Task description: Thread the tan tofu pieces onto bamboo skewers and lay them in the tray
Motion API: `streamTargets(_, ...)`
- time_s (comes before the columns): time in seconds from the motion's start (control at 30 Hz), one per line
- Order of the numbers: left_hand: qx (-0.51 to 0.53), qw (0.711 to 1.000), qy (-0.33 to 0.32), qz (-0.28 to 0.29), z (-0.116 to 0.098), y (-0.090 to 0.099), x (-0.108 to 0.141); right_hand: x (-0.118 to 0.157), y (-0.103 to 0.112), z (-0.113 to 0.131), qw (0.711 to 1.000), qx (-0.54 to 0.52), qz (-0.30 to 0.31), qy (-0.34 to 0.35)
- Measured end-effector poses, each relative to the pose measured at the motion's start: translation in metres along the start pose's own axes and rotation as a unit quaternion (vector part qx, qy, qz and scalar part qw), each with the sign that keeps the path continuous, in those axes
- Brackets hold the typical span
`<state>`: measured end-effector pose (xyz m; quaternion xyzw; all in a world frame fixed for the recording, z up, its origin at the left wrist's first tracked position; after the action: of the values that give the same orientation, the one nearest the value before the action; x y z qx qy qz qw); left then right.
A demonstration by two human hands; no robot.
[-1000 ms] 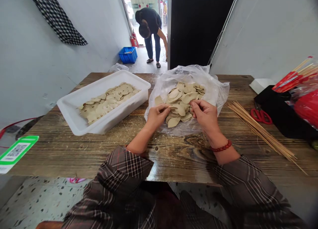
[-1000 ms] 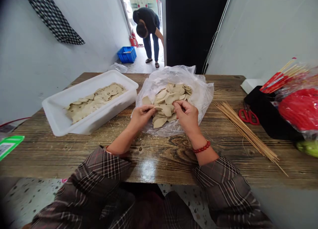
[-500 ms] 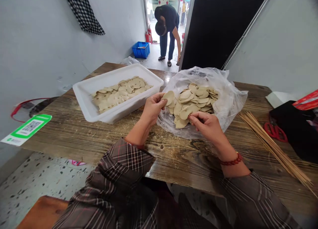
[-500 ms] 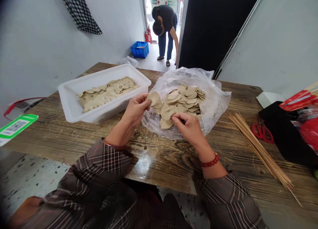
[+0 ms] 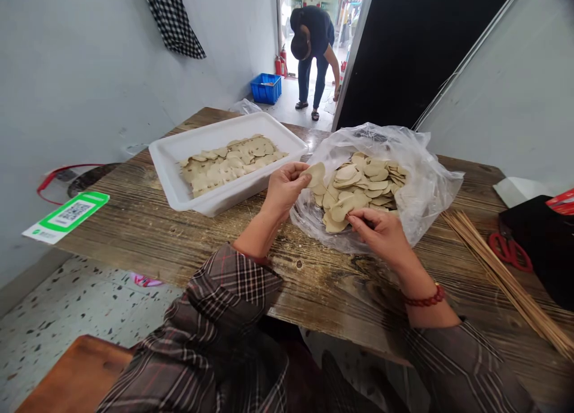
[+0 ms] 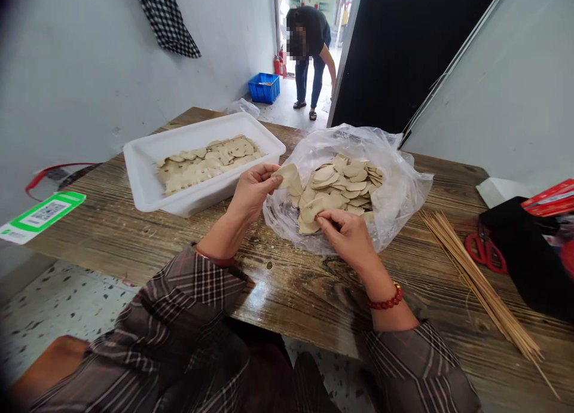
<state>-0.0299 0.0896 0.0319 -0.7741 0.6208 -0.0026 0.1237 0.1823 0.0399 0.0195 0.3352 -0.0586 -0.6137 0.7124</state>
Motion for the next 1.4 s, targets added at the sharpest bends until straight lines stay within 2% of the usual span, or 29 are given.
streamTargets(0.37,-0.025,0.999,-0.039,0.013,-0.005,-0.002,0.002,-0.001,-0.002,0.002,0.999,0.032,0.008,0.024)
streamTargets(0.7,-0.067,0.996,-0.062,0.010,-0.001,-0.001,-0.001,0.000,-0.001,0.007,0.998,0.042,0.003,0.052)
streamTargets(0.93,-0.089,0.992,-0.082,0.029,0.002,-0.007,0.001,0.000,-0.003,0.006,0.997,0.048,-0.013,0.059)
streamTargets(1.1,-0.071,0.995,-0.059,0.042,0.006,-0.012,0.003,0.001,-0.003,0.007,0.996,0.054,-0.022,0.067)
streamTargets(1.2,-0.055,0.997,-0.042,0.027,0.007,-0.010,0.004,0.001,-0.002,0.006,0.996,0.054,-0.027,0.069)
streamTargets(1.3,-0.018,1.000,-0.023,0.007,0.007,-0.006,0.003,0.001,-0.002,0.006,0.996,0.046,-0.032,0.070)
streamTargets(1.4,0.033,0.999,0.012,0.013,0.008,-0.006,0.004,0.002,-0.001,0.006,0.996,0.035,-0.036,0.075)
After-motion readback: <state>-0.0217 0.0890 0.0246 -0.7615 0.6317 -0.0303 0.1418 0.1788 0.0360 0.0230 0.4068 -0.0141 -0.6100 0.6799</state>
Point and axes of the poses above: each hand's wrist, its own x-axis away from the middle knuckle, its own y-axis out of the back of the hand, z = x × y, the point moved 7 cm from there along -x, towards the middle knuckle, and after that the axes turned 4 degrees about -z, right-handed, at the moved point
